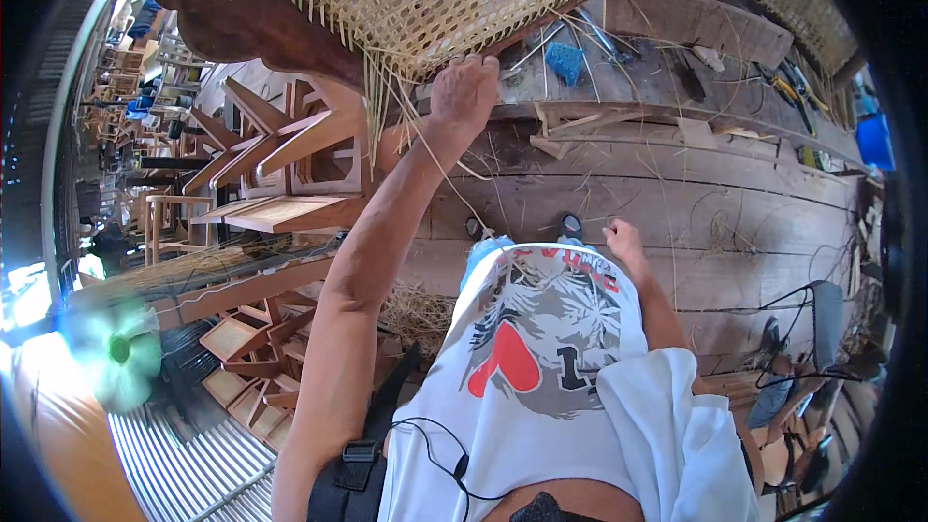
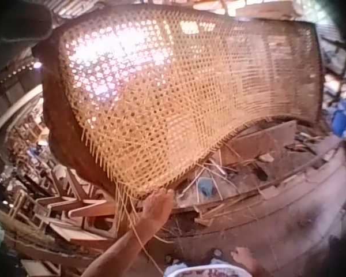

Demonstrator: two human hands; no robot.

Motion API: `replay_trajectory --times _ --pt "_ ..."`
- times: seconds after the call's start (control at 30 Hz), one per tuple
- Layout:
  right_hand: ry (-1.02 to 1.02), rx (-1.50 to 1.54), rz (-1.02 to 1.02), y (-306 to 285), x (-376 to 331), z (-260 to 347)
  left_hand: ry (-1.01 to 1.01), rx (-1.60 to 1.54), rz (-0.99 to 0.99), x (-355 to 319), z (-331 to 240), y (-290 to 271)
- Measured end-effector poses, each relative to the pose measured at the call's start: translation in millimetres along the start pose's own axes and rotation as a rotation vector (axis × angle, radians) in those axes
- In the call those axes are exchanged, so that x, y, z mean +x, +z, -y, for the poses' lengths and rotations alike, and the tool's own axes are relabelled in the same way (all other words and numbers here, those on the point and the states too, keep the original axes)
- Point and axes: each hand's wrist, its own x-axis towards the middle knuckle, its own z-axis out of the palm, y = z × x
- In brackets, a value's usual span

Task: The person weaves and trims rattan strands onto a wooden furniture frame with a small blade. After opening a pouch on a wooden board to retrieve a tool and a watch, the person weaves rattan strips into the cane mesh.

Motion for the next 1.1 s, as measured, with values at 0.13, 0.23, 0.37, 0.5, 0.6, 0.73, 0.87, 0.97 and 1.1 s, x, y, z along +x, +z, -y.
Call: replay_trajectory --times 0.13,0.23,0.37,0.5,0.6,0.73,0.87,0.97,1.1 --pt "0.063 -0.015 0.024 -0.4 -0.3 -2.1 0.027 0.000 -0.023 -4.6 -4.1 -7.3" --pt "0.051 -0.033 0.018 -2.7 3.8 -0.4 0.043 -0.038 -0.062 -10.3 -9.2 -16.4" --pt "0.036 -0.004 0.023 -7.8 12.2 6.8 -0.029 0.000 0.006 -22.3 -17.7 -32.0" --pt "0.002 -0.036 0.011 -12.1 20.6 15.5 -0.030 0.057 0.013 -38.1 -18.7 -55.0" --pt "-0.002 -0.037 0.013 -12.0 26.5 21.4 -0.006 0.017 0.051 -52.4 -17.5 -74.1" --pt "-0.006 -0.053 0.045 -8.7 38.5 29.8 -0.027 -0.062 0.053 -66.5 -20.3 -90.7" --pt "-0.054 -0.027 0.017 -7.2 48.7 37.7 -0.143 -0.046 0.032 -67.3 -8.1 -99.5" --pt "-0.101 0.003 0.008 -10.7 53.0 43.2 -0.206 -0.087 0.005 -64.8 9.3 -104.8" --pt "-0.074 0.005 0.029 -17.8 55.0 51.6 -0.292 0.041 -0.110 -60.5 28.3 -108.4"
